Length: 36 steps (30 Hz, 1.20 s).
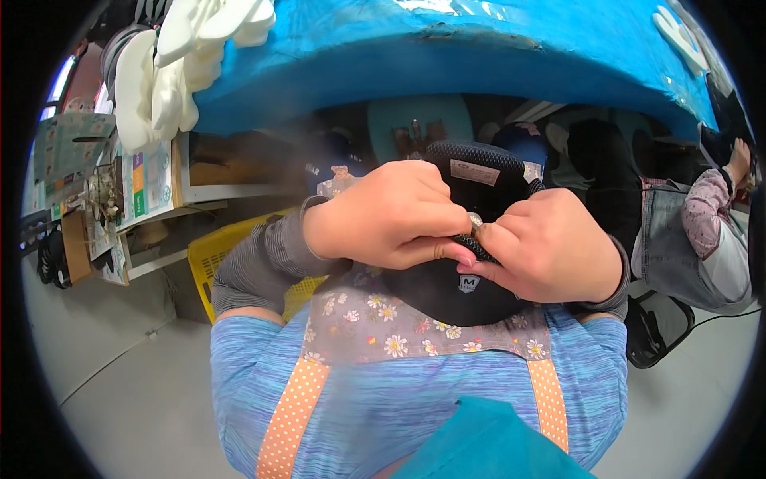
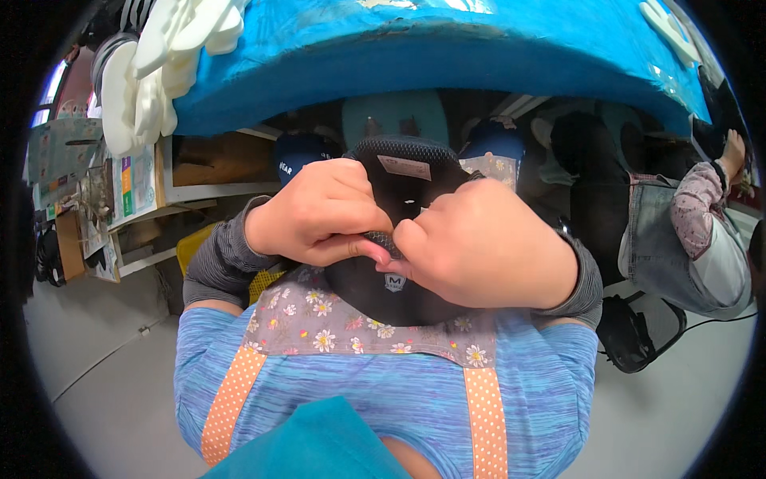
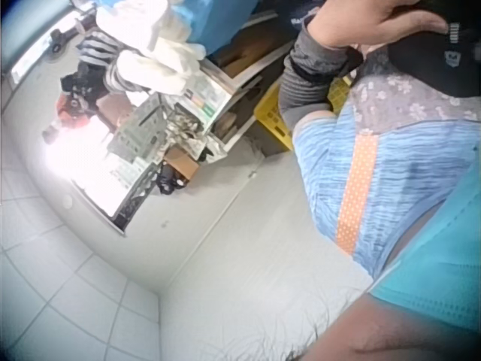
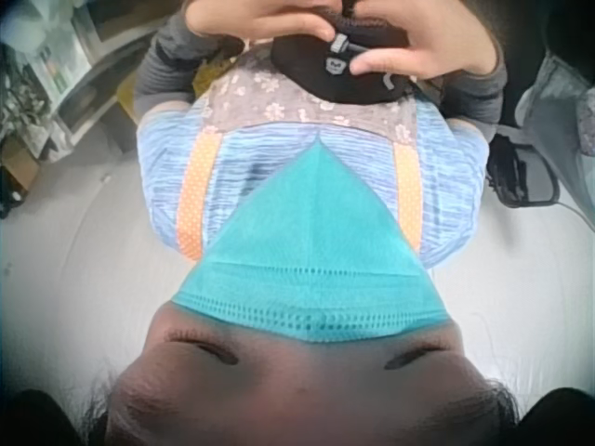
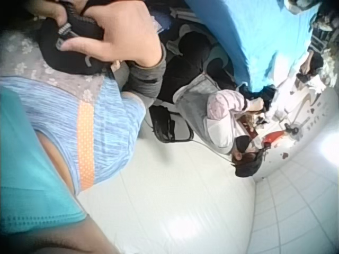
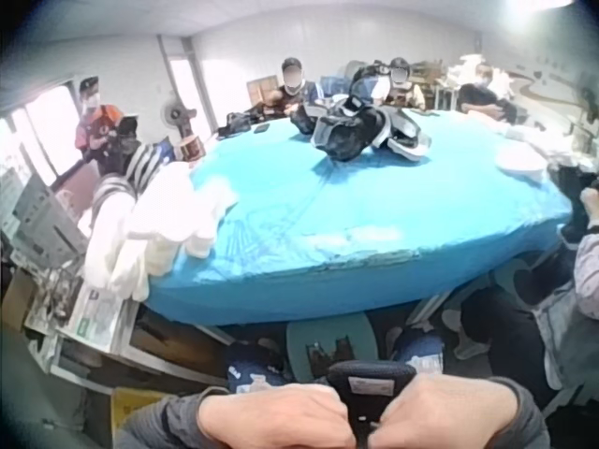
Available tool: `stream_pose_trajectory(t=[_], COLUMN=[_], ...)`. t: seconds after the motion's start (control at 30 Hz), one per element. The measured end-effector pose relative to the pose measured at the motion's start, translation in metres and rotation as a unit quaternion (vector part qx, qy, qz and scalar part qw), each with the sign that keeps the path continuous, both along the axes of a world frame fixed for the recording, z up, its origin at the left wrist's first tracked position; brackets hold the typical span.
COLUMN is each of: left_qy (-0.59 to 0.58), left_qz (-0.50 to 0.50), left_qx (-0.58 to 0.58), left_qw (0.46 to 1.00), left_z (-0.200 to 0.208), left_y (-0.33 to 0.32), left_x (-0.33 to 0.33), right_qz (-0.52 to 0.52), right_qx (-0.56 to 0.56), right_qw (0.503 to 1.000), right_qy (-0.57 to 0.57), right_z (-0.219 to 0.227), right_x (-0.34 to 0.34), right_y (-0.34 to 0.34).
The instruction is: The person picks up a white foam insert and fits it inside a black shoe upper, pressing it into place and turning the shoe over to check the alignment.
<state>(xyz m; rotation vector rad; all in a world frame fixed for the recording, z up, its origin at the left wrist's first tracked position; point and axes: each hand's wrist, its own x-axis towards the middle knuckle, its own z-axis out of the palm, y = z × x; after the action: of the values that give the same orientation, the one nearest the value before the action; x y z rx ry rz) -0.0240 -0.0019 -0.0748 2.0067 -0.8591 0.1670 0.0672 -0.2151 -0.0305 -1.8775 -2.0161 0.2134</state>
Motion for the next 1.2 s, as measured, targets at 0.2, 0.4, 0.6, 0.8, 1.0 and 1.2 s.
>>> stream_pose_trajectory(t=[0.2, 0.4, 0.6, 0.8, 1.0, 1.2], left_qy=[0.045, 0.090, -0.060, -0.136, -0.198, -0.302], left_qz=[-0.075, -0.083, -0.001, 0.059, 0.106, 0.050], left_qx=[-0.008, -0.085, -0.108, -0.247, -0.208, -0.255], left_qw=[0.996, 0.989, 0.992, 0.958, 0.952, 0.917], left_z=[-0.003, -0.007, -0.020, -0.021, 0.002, 0.015], left_y=[0.016, 0.014, -0.001, -0.016, -0.003, -0.019], left_x=[0.013, 0.010, 0.002, 0.024, 0.031, 0.037], right_qz=[0.008, 0.107, 0.061, 0.014, 0.018, -0.106], right_qx=[0.049, 0.016, 0.190, 0.385, 0.422, 0.408], right_qw=[0.998, 0.958, 0.962, 0.887, 0.886, 0.897], right_qy=[0.035, 0.265, 0.188, 0.255, 0.192, 0.134], right_z=[-0.007, -0.027, -0.028, -0.056, -0.037, -0.070], right_x=[0.002, 0.038, 0.011, 0.004, 0.015, 0.002], right_y=[0.001, 0.005, 0.005, 0.046, 0.063, 0.027])
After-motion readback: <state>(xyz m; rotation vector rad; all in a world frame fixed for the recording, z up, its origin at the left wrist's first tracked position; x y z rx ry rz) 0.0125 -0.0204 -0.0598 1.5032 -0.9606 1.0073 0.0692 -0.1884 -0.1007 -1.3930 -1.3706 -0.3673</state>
